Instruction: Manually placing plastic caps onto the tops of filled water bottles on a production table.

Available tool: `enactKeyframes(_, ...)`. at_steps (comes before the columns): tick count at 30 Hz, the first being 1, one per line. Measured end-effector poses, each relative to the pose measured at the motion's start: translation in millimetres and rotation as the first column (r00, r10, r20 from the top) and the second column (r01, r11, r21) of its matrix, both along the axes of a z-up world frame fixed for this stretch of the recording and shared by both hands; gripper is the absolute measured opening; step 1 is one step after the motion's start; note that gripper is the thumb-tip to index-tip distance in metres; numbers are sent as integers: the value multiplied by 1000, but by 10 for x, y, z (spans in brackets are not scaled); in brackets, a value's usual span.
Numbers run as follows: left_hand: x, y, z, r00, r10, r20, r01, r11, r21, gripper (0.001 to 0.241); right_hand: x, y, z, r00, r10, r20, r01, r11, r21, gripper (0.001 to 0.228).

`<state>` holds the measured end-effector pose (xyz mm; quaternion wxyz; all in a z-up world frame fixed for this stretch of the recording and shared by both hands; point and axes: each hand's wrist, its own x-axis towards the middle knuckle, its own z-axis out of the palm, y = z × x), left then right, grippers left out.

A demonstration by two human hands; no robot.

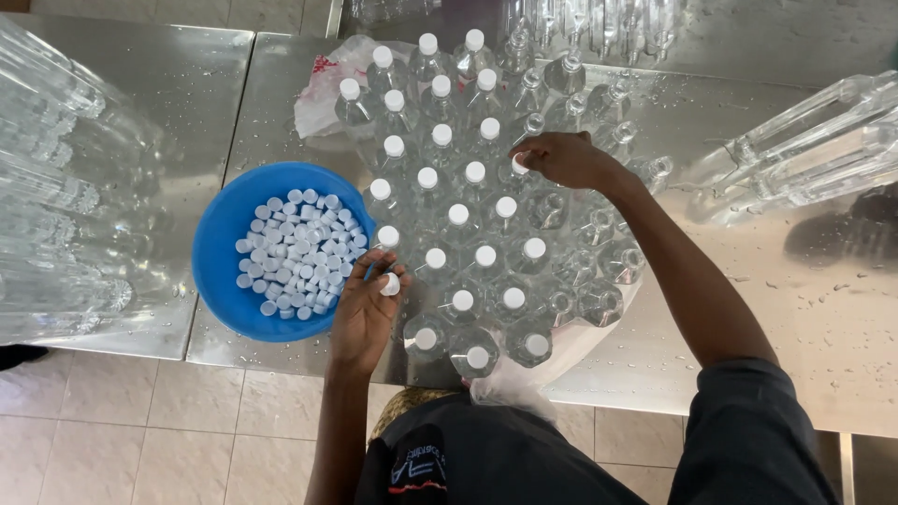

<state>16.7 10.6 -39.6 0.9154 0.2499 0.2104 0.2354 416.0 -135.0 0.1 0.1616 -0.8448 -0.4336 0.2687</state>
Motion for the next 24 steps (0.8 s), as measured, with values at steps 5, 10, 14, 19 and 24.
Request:
enactKeyframes(5,70,-22,19,1000,6,-3,-6,1000,-22,33,209,13,-281,996,16,-92,-24,996,-81,34)
enactKeyframes(10,226,-145,253,997,-56,-55,60,995,79,36,180,42,-62,996,52,-68,-60,989,-133,27)
enactKeyframes(14,460,-250,385,994,-66,-87,81,980,183,40,-146,-91,-147,961,45,271,-55,998,28,31)
enactKeyframes(19,644,-487,608,892,356,-279,165,318,934,59,-1452,-219,625,888,91,-450,51,954,294,41)
enactKeyframes(24,780,-495,259,968,250,-35,53,-66,996,56,-1646,-268,724,839,33,-544,163,937,309,44)
